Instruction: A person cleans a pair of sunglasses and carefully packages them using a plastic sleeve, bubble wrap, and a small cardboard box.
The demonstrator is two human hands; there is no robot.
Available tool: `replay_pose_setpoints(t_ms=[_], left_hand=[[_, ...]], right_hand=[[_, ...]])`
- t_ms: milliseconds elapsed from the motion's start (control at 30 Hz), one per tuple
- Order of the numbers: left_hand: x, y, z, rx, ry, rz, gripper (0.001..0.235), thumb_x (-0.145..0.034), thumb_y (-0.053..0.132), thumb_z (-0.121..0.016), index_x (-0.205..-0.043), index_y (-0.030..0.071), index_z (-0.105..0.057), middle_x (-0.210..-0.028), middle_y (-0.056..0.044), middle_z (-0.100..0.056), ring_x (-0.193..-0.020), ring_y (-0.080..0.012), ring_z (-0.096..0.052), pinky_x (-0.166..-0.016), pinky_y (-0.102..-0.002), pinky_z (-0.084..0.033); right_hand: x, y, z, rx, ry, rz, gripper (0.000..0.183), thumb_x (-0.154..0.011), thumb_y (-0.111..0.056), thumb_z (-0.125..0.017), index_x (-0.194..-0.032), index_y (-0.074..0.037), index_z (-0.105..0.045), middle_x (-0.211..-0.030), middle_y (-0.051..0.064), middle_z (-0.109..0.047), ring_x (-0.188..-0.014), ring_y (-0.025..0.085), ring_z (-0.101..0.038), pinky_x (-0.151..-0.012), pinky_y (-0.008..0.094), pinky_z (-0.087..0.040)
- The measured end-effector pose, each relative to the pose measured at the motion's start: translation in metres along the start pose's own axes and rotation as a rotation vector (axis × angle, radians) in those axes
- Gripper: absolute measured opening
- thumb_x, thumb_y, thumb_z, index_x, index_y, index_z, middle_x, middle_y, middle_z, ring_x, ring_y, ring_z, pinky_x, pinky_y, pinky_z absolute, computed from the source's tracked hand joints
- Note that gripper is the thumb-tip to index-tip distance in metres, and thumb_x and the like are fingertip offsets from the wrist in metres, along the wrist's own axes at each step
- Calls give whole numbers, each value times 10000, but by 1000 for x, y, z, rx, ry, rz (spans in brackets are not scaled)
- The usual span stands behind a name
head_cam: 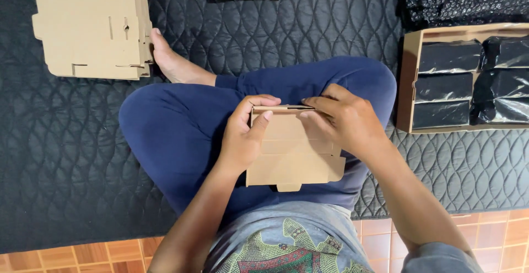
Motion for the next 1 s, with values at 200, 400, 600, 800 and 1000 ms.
replay_pose_setpoints(t_ms=[200, 400, 600, 800, 1000], left_hand=[[1, 7, 13, 158, 36, 88, 224, -950, 84, -637, -1169, 40, -650, -1246, -158, -703, -1182, -212, -605, -1062, -396, -441], [-11, 25, 36, -44, -197, 277, 438, -875, 246, -740, -1294, 117, -741, -1147, -174, -780, -1075, -225, -693, -943, -372, -552], [-21, 32, 71, -211, -139, 254, 371, -919, 167, -611, -1260, 135, -752, -1200, -174, -764, -1194, -360, -664, -969, -444, -554], [-2, 56, 121, -296, 160, 184, 410, -938, 155, -563, -1328, 146, -691, -1349, -36, -728, -1249, -137, -669, -967, -260, -523], [17, 64, 172, -42, 520, 304, 440, -951, 174, -533, -1367, 59, -626, -1413, -94, -669, -1338, -188, -621, -1115, -316, -519]], right_hand=[[-14, -13, -11, 299, 69, 157, 86, -1007, -219, -691, -1021, -153, -744, -874, -4, -630, -737, 178, -666, -631, 275, -587], [-28, -14, -26, 258, 95, 412, 83, -964, -166, -678, -963, -186, -759, -869, -7, -615, -758, 165, -652, -613, 255, -551], [-91, -36, -12, -306, -61, 348, 323, -973, -251, -693, -1200, -23, -715, -1118, 172, -703, -1125, 396, -695, -901, 444, -578], [-201, 47, -65, -64, 146, 174, 176, -984, -16, -641, -1144, 16, -705, -1097, 157, -691, -1027, 355, -670, -863, 448, -536], [-271, 105, -148, 339, 205, 250, 366, -899, -144, -775, -1227, 9, -719, -1242, 163, -701, -1139, 362, -622, -1007, 475, -465]])
Point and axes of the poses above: each hand's wrist, its own x-axis away from the middle knuckle, its own z-axis out of the back of the hand, y = z × x, the point moved 6 cm from there along -x, towards the middle knuckle
